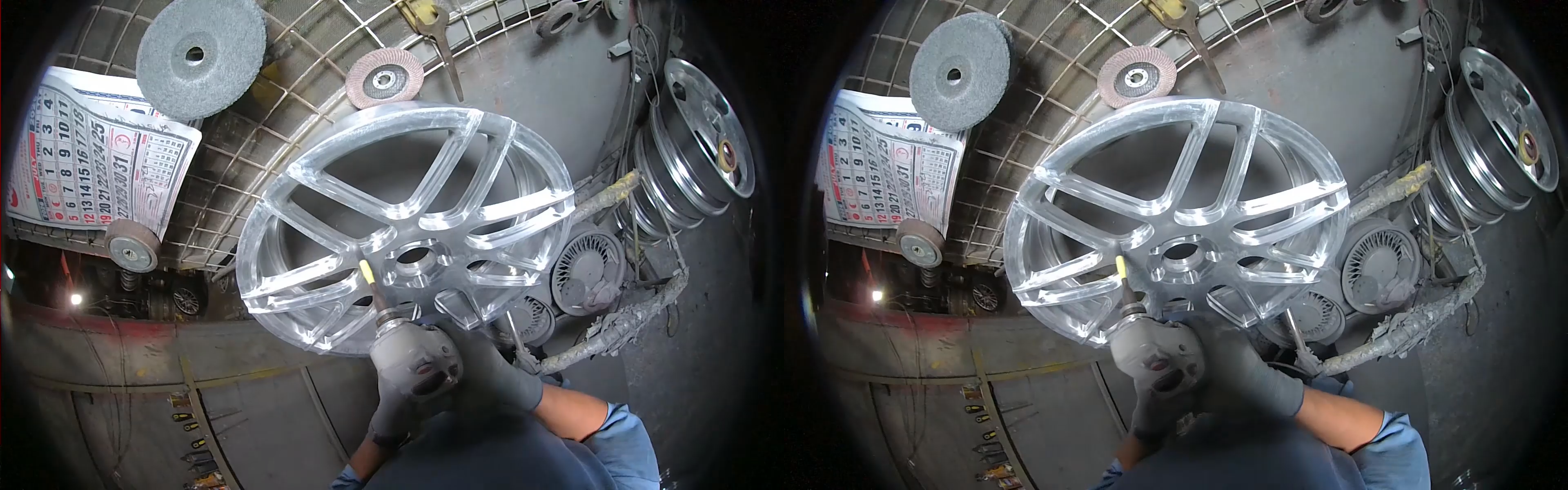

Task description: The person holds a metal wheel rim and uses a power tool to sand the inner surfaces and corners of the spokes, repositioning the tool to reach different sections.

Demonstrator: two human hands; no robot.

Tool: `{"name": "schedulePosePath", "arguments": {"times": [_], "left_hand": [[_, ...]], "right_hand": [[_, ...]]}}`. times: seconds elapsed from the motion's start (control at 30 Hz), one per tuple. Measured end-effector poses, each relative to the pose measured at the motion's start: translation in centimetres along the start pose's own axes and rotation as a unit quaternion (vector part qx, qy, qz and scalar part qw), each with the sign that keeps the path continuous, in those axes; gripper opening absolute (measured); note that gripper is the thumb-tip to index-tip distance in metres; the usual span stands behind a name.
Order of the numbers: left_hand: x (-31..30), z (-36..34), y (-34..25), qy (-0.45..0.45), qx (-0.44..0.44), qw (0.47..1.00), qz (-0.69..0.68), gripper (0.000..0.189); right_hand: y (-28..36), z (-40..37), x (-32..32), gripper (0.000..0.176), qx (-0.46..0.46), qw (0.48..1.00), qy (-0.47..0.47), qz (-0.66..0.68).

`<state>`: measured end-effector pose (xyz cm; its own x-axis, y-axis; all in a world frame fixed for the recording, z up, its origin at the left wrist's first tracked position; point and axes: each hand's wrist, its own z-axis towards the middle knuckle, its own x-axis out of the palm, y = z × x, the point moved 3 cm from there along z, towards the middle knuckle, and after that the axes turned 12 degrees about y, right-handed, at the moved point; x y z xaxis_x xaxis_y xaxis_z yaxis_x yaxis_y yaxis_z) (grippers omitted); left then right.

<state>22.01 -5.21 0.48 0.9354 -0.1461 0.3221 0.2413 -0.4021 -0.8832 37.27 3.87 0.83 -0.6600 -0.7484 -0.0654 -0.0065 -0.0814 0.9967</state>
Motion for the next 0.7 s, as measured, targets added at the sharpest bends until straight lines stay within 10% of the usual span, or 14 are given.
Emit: {"name": "schedulePosePath", "arguments": {"times": [0.07, 0.1, 0.13, 0.17, 0.23, 0.47, 0.57, 0.63, 0.7], "left_hand": [[-0.1, 0.3, -0.1, -0.031, -0.039, 0.997, -0.054, 0.063], [-0.6, 0.4, -0.5, 0.035, 0.071, 0.938, 0.337, 0.056], [-0.2, 0.1, -0.3, 0.095, 0.167, 0.717, 0.671, 0.049], [-0.4, 0.1, 0.4, 0.095, 0.167, 0.717, 0.67, 0.049], [-1.7, 0.5, 2.8, 0.002, -0.056, 0.983, 0.172, 0.045], [-0.5, 1.3, 0.0, 0.058, 0.079, 0.878, 0.468, 0.048], [-0.2, 0.5, 0.2, 0.034, 0.086, 0.924, 0.37, 0.062], [1.2, 0.1, -0.6, 0.005, 0.015, 1.0, -0.012, 0.067], [0.5, -0.1, -0.5, -0.012, -0.021, 0.999, 0.038, 0.059]], "right_hand": [[-0.2, -0.1, -0.2, 0.096, -0.025, 0.999, -0.019, -0.008], [-0.2, -0.1, -0.3, 0.097, -0.028, 0.998, -0.027, -0.043], [-0.2, 0.0, -0.4, 0.099, -0.031, 0.996, -0.036, -0.078], [0.3, -0.1, -0.7, 0.099, -0.031, 0.996, -0.035, -0.078], [1.2, -0.3, -1.2, 0.099, 0.078, 0.995, -0.008, -0.054], [1.3, -0.4, -1.2, 0.098, 0.095, 0.995, -0.015, -0.025], [1.7, -0.1, -1.1, 0.094, 0.083, 0.996, 0.016, -0.011], [1.5, 0.0, -0.9, 0.088, 0.039, 0.999, 0.016, -0.005], [0.5, 0.1, -0.5, 0.094, 0.013, 0.999, 0.006, -0.037]]}}
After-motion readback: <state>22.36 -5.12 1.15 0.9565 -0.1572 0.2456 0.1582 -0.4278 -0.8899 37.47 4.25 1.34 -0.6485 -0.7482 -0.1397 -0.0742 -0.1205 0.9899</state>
